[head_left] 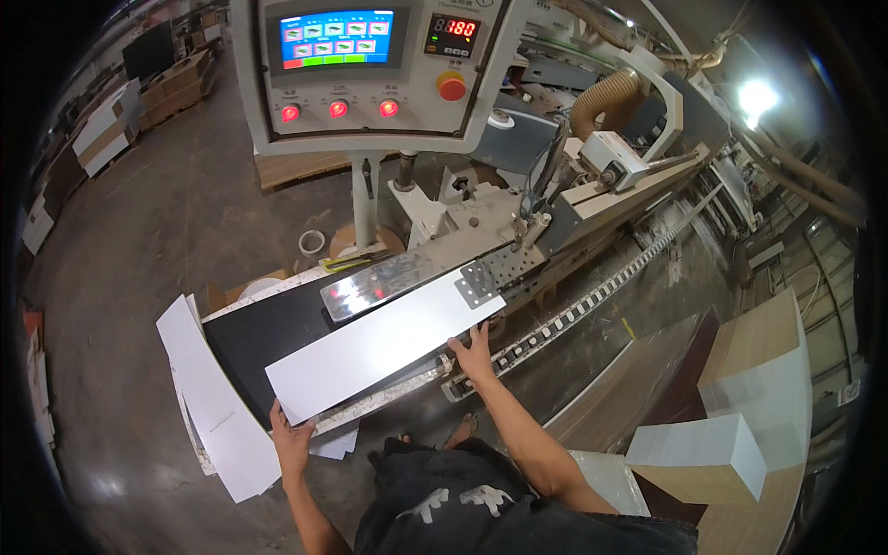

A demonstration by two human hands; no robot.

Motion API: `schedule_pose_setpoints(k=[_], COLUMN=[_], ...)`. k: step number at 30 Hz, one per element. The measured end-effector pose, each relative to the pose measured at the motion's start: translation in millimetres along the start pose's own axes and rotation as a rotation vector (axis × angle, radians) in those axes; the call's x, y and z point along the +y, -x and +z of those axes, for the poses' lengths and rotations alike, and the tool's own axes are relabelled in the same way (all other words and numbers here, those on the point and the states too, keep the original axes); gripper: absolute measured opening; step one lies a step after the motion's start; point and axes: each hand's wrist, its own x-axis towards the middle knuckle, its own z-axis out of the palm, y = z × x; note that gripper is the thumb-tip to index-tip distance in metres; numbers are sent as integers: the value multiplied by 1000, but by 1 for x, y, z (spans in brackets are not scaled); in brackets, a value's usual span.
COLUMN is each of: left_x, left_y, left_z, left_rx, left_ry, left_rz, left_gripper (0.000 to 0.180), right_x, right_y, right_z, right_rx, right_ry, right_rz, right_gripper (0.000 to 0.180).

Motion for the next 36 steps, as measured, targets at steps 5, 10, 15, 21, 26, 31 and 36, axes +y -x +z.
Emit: schedule_pose_setpoints(k=[5,10,15,21,26,31,36], left_x=[-5,-15,22,34,40,30,25], left_y=[-14,-10,-10,-14,-25,-34,-42], left_z=[5,10,68,135,188,233,280], left_rx=[82,167,189,147,157,168,103], left_ry=[-147,-399,-676,-820,-880,-992,-957], left_rz=[13,23,53,236,317,398,387], left_gripper=[75,65,62,65,69,65,67], right_x=[4,21,28,53,76,125,78], right_y=[-6,-10,-32,-74,-111,-157,-150], right_z=[1,-9,-49,-104,-138,-179,-231], right_rx=[-9,-15,-79,-66,13,-29,-38], right_ry=[230,44,-5,49,43,-97,-804], right_rz=[-229,-272,-266,-234,-274,-281,258], right_gripper=[89,84,82,80,80,86,75])
